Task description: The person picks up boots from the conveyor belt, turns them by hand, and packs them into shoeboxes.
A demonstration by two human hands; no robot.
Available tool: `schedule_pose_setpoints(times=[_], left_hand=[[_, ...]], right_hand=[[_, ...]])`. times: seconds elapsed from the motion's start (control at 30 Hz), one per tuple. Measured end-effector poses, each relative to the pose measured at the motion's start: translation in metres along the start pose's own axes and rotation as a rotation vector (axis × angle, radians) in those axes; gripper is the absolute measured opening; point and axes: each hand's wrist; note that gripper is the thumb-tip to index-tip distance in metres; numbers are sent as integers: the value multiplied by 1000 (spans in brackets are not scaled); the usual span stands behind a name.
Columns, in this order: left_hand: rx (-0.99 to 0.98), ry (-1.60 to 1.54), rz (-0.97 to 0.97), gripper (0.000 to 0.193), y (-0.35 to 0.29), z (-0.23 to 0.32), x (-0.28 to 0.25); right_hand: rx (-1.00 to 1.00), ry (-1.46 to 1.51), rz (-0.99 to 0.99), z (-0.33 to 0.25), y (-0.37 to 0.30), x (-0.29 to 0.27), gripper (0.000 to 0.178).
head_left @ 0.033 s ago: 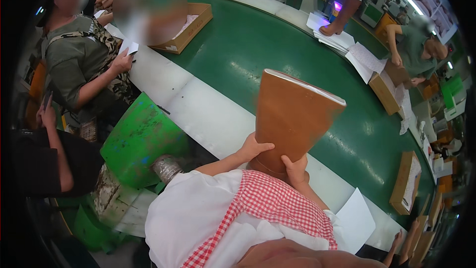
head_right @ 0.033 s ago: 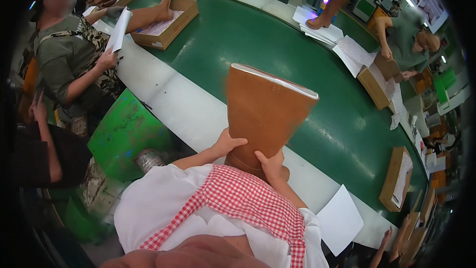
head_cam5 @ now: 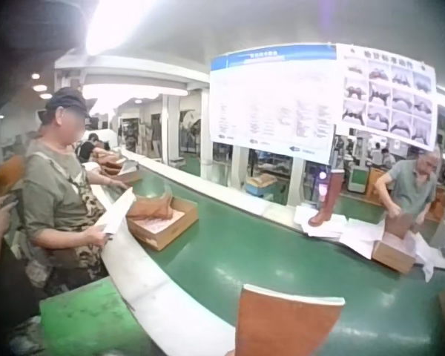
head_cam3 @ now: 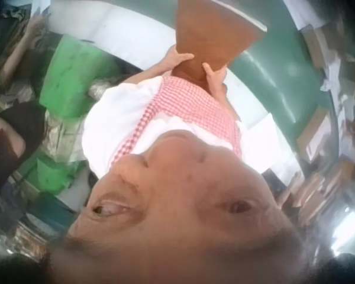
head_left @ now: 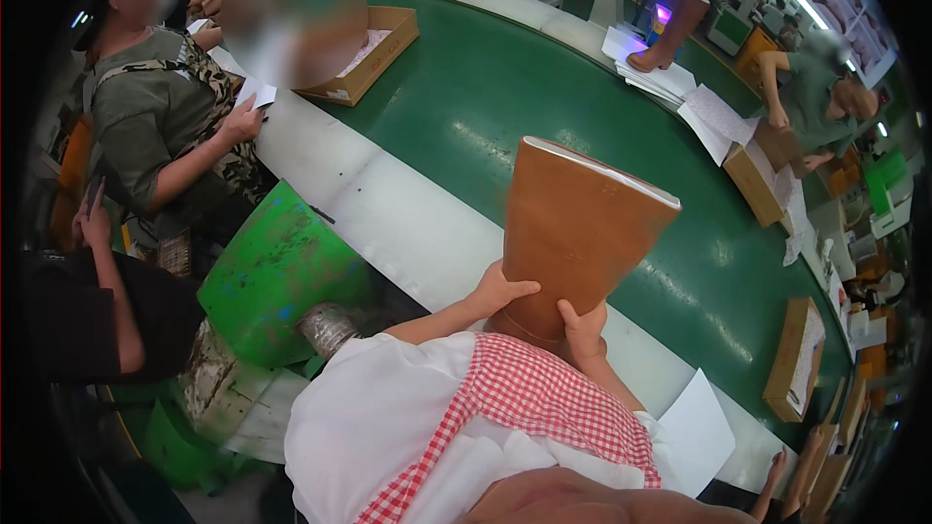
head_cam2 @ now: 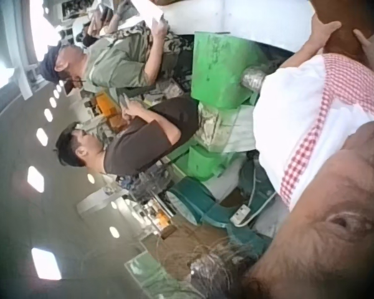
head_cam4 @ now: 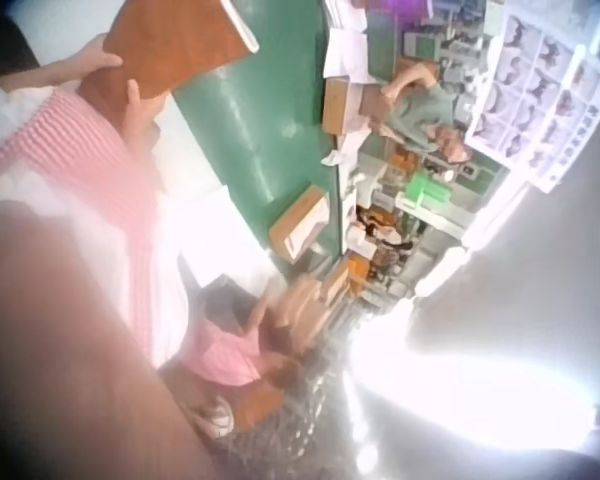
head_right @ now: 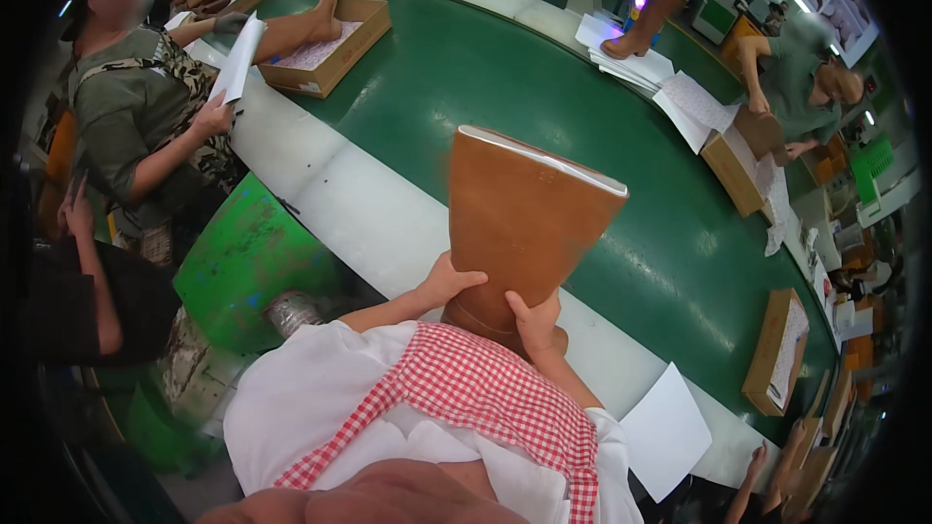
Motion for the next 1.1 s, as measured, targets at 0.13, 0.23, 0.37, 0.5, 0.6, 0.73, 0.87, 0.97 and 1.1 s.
schedule_pose_setpoints(times=[0.13, 0.23, 0.37, 0.5, 0.6, 0.73, 0.87, 0.97, 1.1], left_hand=[[-4, 34, -11, 53, -5, -10, 4], [38, 16, -28, 54, -5, -11, -3], [240, -151, 28, 51, 3, 11, -6], [146, -83, 23, 46, 8, 26, -5], [141, -72, 3, 43, 6, 23, -1], [129, -38, -45, 43, -4, 24, 4], [123, 60, -69, 44, -12, 21, 4], [115, 45, -91, 46, -16, 21, 3], [115, 57, -122, 50, -21, 26, 1]], right_hand=[[-64, 89, 105, -5, -2, 5, 53], [-72, 64, 102, -9, 3, 9, 51], [-36, 47, 76, -7, 1, 12, 51], [-139, 48, 31, -11, -2, 9, 57], [-120, 62, 83, -27, 5, -4, 62], [-154, 58, 143, -75, 23, -31, 61], [-258, 166, 134, -105, 29, -50, 61], [-293, 152, 167, -106, 22, -48, 58], [-306, 97, 159, -104, 11, -52, 57]])
Point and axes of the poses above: each hand's wrist, its own y-axis towards the middle knuckle, its own x-axis out of the palm, z = x × y, and after that the axes turned 13 degrees about -z, right-handed
